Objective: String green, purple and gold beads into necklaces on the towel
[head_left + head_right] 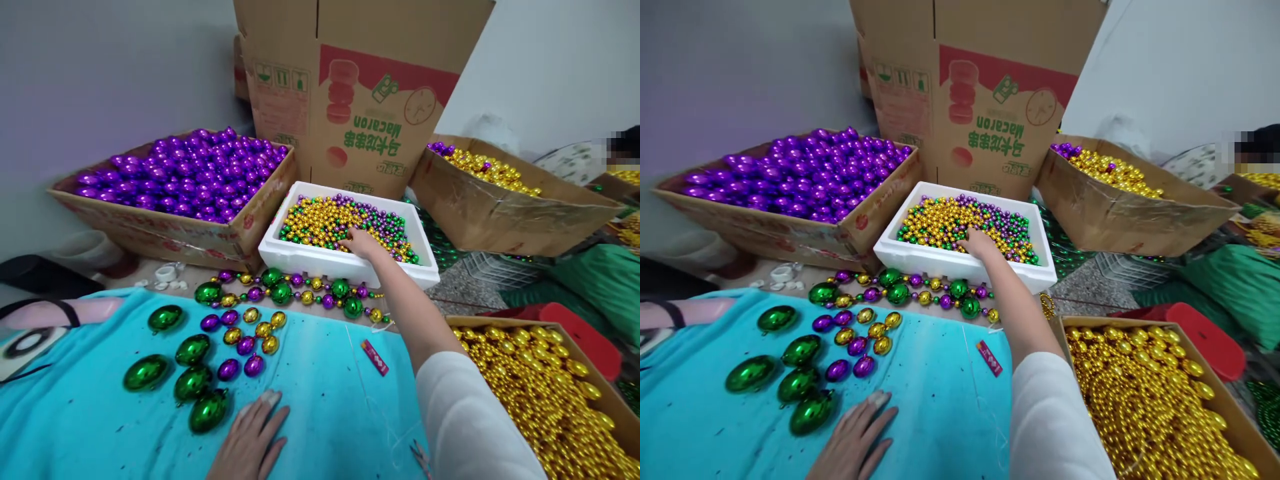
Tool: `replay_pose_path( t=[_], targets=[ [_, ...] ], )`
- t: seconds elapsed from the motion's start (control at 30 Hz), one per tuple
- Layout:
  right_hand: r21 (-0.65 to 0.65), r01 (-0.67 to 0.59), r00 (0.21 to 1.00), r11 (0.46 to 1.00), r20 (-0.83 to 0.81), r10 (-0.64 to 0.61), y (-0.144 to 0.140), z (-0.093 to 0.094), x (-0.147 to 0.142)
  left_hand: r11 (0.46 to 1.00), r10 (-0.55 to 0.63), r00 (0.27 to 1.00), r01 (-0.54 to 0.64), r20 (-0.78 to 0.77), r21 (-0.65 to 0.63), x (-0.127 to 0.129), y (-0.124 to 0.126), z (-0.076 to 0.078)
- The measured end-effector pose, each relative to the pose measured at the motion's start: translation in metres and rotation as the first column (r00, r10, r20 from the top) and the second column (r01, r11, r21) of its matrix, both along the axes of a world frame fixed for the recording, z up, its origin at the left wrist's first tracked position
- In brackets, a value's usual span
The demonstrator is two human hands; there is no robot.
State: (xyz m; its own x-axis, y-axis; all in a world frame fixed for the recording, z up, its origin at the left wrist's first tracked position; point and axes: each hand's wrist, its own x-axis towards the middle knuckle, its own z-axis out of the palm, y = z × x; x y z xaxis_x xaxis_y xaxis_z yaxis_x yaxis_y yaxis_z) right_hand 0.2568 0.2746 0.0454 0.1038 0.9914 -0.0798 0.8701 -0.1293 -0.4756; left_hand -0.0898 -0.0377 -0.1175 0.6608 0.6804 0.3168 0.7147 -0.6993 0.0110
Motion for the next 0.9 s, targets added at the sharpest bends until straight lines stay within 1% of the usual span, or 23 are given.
replay_pose_path(
  t=[0.1,0.17,0.27,0.37,0.43,0.5,0.53,0.57,0.6,0.63,0.67,0.7,0.73,0.77,0.83,0.9],
  targets=[
    [0.006,0.055,0.987,0.998,-0.154,-0.053,-0.001,0.000,0.009,0.999,-0.013,0.999,0.015,-0.034,0.043,0.002,0.002,0.006],
    [-0.013,0.093,0.954,0.996,-0.286,-0.093,-0.001,0.002,0.015,0.998,-0.015,0.999,0.017,-0.042,0.055,0.003,0.002,0.007],
    [-0.063,0.110,0.867,0.992,-0.482,-0.127,-0.001,0.009,0.022,0.998,-0.007,0.999,0.009,-0.032,0.064,0.002,0.001,0.005],
    [-0.083,0.094,0.781,0.992,-0.612,-0.125,-0.001,0.016,0.025,0.997,-0.003,1.000,0.004,-0.009,0.082,0.001,0.000,0.000],
    [-0.114,0.071,0.685,0.991,-0.716,-0.131,-0.003,0.019,0.026,0.994,-0.005,1.000,0.004,0.001,0.108,0.000,0.000,-0.002],
    [-0.153,0.026,0.550,0.988,-0.823,-0.142,-0.004,0.022,0.026,0.989,-0.016,1.000,0.015,0.009,0.150,0.000,0.000,-0.003],
    [-0.159,0.005,0.505,0.987,-0.852,-0.139,-0.005,0.023,0.026,0.985,-0.020,1.000,0.018,0.010,0.171,0.000,0.000,-0.004],
    [-0.151,-0.007,0.528,0.988,-0.840,-0.125,-0.005,0.024,0.025,0.982,-0.025,1.000,0.022,0.010,0.187,0.000,0.001,-0.004],
    [-0.134,-0.009,0.613,0.991,-0.784,-0.101,-0.006,0.025,0.024,0.980,-0.027,1.000,0.024,0.011,0.198,0.000,0.002,-0.004],
    [-0.115,-0.004,0.720,0.993,-0.690,-0.078,-0.006,0.025,0.023,0.979,-0.027,1.000,0.024,0.012,0.203,0.000,0.002,-0.004],
    [-0.099,0.007,0.818,0.995,-0.572,-0.063,-0.006,0.025,0.022,0.979,-0.025,1.000,0.022,0.013,0.202,0.001,0.003,-0.004],
    [-0.090,0.020,0.891,0.996,-0.451,-0.059,-0.005,0.025,0.021,0.979,-0.025,1.000,0.021,0.015,0.201,0.001,0.003,-0.004],
    [-0.087,0.033,0.935,0.996,-0.349,-0.061,-0.005,0.025,0.019,0.979,-0.026,1.000,0.022,0.018,0.202,0.001,0.003,-0.004],
    [-0.088,0.043,0.960,0.995,-0.274,-0.066,-0.004,0.024,0.017,0.979,-0.027,0.999,0.022,0.021,0.202,0.001,0.004,-0.004],
    [-0.096,0.043,0.987,0.994,-0.151,-0.057,-0.002,0.023,0.012,0.979,-0.027,0.999,0.022,0.020,0.201,0.001,0.004,-0.003],
    [-0.115,0.015,0.999,0.993,-0.033,-0.019,-0.001,0.023,0.007,0.979,-0.025,1.000,0.021,0.019,0.202,0.001,0.003,-0.002]
  ],
)
